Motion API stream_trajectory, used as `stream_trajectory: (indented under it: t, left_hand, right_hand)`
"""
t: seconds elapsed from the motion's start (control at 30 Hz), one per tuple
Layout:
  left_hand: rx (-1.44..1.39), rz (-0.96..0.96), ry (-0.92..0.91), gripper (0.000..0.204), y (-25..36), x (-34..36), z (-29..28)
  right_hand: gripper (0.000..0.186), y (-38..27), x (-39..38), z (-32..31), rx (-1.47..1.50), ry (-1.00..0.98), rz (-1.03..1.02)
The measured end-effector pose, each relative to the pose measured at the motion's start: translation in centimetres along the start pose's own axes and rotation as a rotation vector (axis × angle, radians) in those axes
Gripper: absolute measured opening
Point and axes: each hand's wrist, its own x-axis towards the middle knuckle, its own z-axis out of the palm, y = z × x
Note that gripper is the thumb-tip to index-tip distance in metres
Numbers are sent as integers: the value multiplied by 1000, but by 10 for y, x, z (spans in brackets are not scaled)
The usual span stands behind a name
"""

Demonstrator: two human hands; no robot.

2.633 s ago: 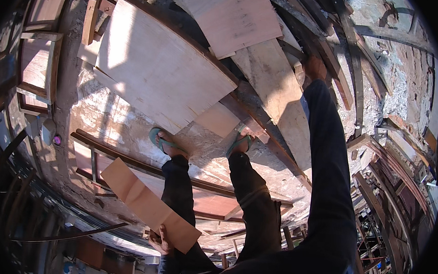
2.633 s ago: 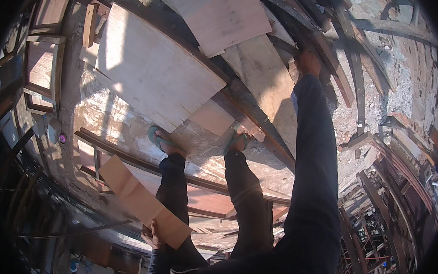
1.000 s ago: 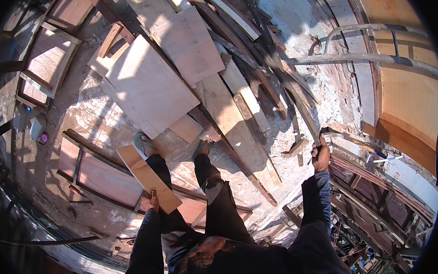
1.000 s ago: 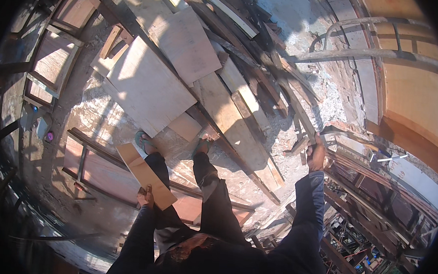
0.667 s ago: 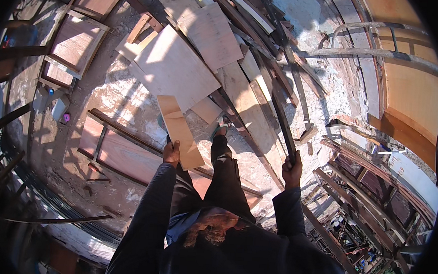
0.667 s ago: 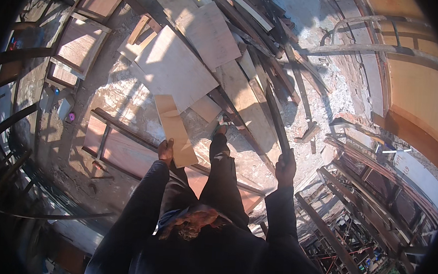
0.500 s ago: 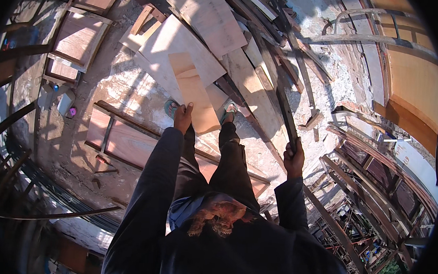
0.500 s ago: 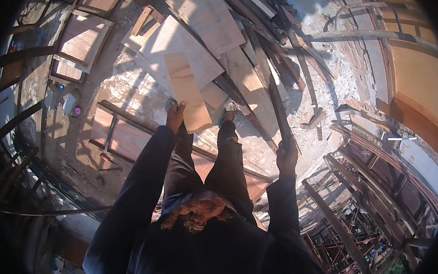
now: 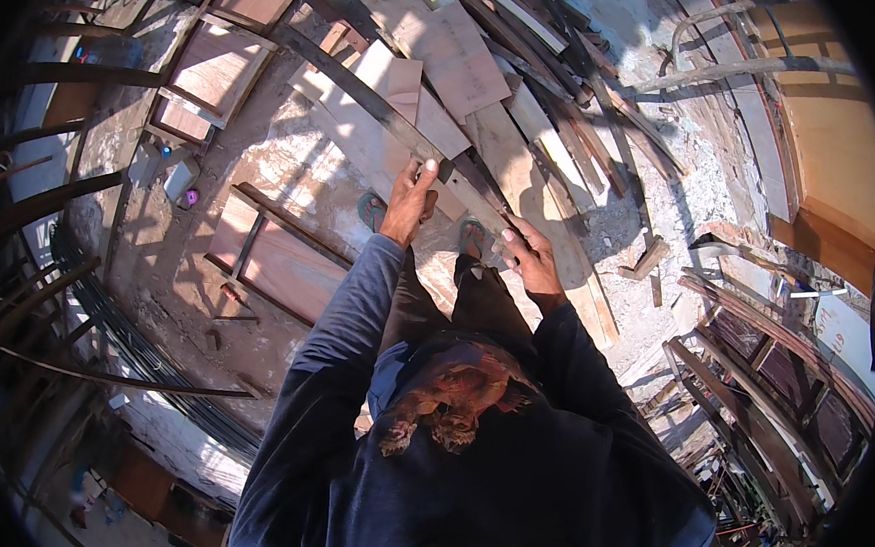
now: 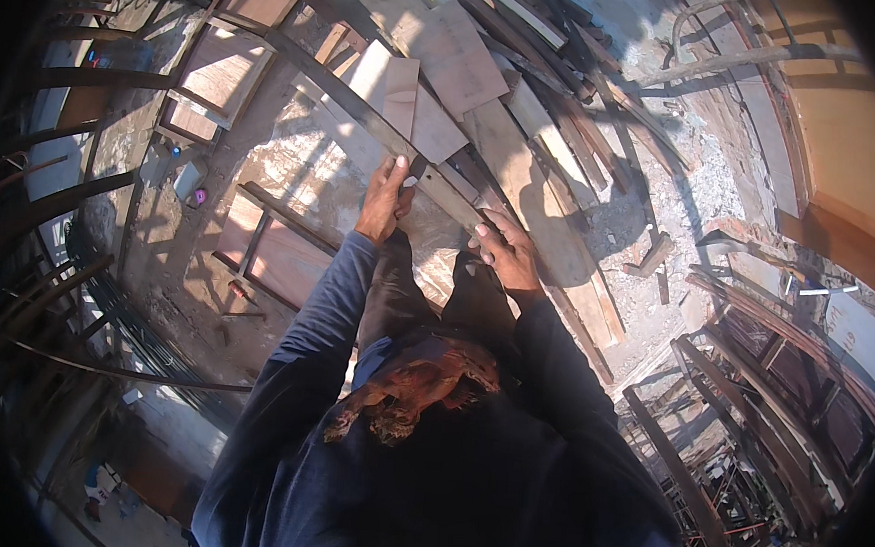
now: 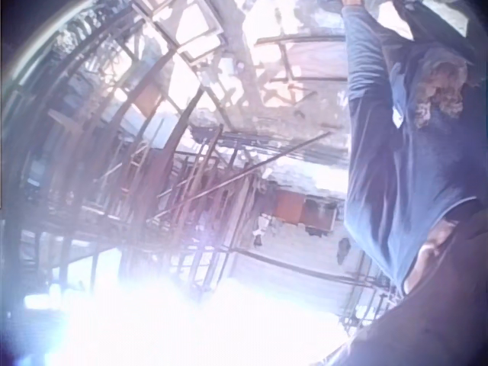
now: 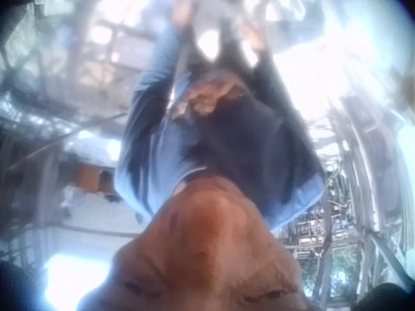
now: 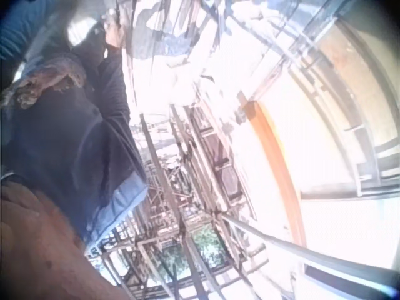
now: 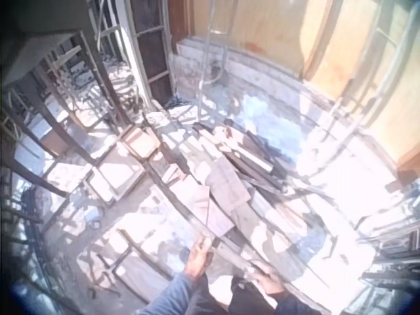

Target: The person builds a wooden frame by placing wooden strips onto a plywood sheet and hammering nails through the strips to secure them.

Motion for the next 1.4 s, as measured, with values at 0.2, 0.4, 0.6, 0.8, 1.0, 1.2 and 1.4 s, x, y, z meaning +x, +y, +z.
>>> stream_trajectory:
  t: [0.2,0.4,0.6,0.8,1.0,1.2,1.4]
  left_hand:
    - [-199,169,106,27,-7,-71,35]
    - [-183,280,205,31,-51,-131,52]
    - [-239,412,444,34,-95,-163,34]
    - [-237,548,567,39,-114,-195,15]
    - [-221,541,650,41,-124,-250,-5]
    - [-256,660,911,42,-130,-277,-25]
    - [-310,564,1132,43,-159,-316,-36]
  right_hand:
    - [38,-15,-14,-41,-540,-189,-604]
    - [26,-28,-30,-36,-762,-335,-689]
    - [25,11,-42,-12,-958,-387,-630]
    - [26,37,-41,0,-829,-592,-345]
    - [26,29,-79,57,-1065,-793,-356]
    - [28,47,-76,93,-1089,-967,-454]
    - [39,58,-91,142,-1136,-941,-613]
